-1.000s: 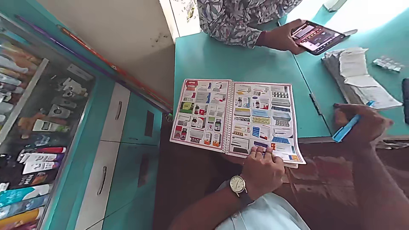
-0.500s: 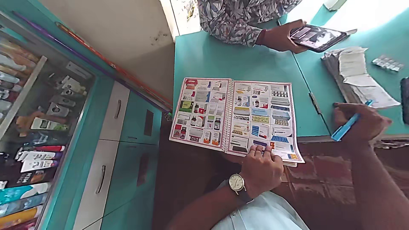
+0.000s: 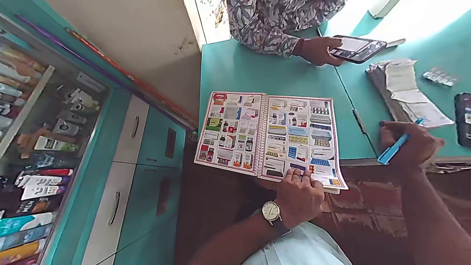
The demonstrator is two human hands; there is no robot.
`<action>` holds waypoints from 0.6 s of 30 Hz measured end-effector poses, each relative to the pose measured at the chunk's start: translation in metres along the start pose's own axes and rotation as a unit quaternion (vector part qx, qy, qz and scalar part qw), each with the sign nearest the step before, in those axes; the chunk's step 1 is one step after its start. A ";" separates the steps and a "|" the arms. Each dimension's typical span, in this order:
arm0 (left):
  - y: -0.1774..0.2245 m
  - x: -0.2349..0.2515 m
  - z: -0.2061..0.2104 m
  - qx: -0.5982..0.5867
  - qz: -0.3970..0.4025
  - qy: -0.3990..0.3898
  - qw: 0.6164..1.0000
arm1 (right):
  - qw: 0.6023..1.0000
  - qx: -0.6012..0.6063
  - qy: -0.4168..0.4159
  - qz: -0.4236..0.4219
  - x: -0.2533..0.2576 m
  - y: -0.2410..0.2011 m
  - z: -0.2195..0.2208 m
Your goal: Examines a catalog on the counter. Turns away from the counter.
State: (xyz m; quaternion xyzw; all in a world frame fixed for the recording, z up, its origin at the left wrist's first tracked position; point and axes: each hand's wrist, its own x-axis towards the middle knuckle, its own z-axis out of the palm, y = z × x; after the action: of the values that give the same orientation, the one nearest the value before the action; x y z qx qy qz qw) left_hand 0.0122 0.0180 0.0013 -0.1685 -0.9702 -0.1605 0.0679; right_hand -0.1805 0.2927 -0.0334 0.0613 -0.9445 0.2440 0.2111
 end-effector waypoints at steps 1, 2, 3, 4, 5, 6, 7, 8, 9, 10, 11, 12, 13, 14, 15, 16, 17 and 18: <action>0.000 0.000 0.001 0.001 0.001 0.004 1.000 | 1.000 -0.001 -0.002 -0.002 0.000 0.001 0.000; 0.000 0.000 0.001 0.000 0.002 0.009 1.000 | 1.000 -0.003 -0.002 -0.002 0.000 0.001 0.000; -0.001 -0.001 0.002 -0.001 0.002 0.014 1.000 | 1.000 -0.005 -0.003 -0.001 0.000 0.000 0.000; -0.001 -0.002 0.002 -0.004 0.001 0.017 1.000 | 1.000 -0.006 -0.005 0.003 0.000 -0.001 0.000; -0.002 -0.002 0.003 -0.007 0.001 0.022 1.000 | 1.000 -0.003 -0.007 0.006 -0.001 -0.003 0.000; -0.002 -0.003 0.004 -0.011 0.002 0.029 1.000 | 1.000 0.001 -0.007 0.009 -0.001 -0.005 0.000; -0.003 -0.003 0.006 -0.011 0.001 0.043 0.999 | 1.000 0.006 -0.009 0.009 -0.001 -0.007 -0.001; -0.004 -0.005 0.008 -0.008 0.000 0.063 0.998 | 1.000 0.010 -0.006 0.003 -0.001 -0.007 0.000; -0.005 -0.006 0.011 -0.011 -0.002 0.081 0.997 | 1.000 0.013 -0.001 -0.006 -0.001 -0.006 0.001; -0.006 -0.007 0.012 -0.021 -0.002 0.092 0.996 | 1.000 0.015 0.000 -0.012 -0.002 -0.006 0.000; -0.008 -0.006 0.012 -0.030 0.000 0.091 0.995 | 1.000 0.014 0.006 -0.015 -0.002 -0.007 -0.001; -0.010 -0.004 0.011 -0.036 0.003 0.078 0.996 | 1.000 0.008 0.010 -0.013 0.000 -0.008 -0.002; -0.014 -0.001 0.008 -0.040 0.008 0.065 0.997 | 1.000 0.003 0.008 -0.002 0.000 -0.009 -0.001; -0.018 0.001 0.006 -0.043 0.011 0.050 0.998 | 1.000 0.000 0.007 0.009 0.000 -0.010 0.001; -0.021 0.004 0.004 -0.042 0.013 0.038 0.998 | 1.000 -0.004 0.014 0.013 0.001 -0.010 0.003; -0.023 0.009 0.003 -0.039 0.012 0.034 0.999 | 1.000 -0.009 0.020 0.017 0.002 -0.010 0.002; -0.024 0.012 0.002 -0.034 0.007 0.036 0.999 | 0.999 -0.014 0.020 0.021 0.003 -0.011 0.001; -0.026 0.014 0.003 -0.031 -0.002 0.041 0.999 | 0.999 -0.016 0.018 0.023 0.004 -0.012 0.001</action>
State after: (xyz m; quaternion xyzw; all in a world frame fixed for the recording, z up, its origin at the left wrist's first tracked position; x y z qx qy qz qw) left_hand -0.0098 0.0004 -0.0064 -0.1622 -0.9614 -0.1976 0.1018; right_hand -0.1817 0.2814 -0.0277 0.0314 -0.9455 0.2351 0.2232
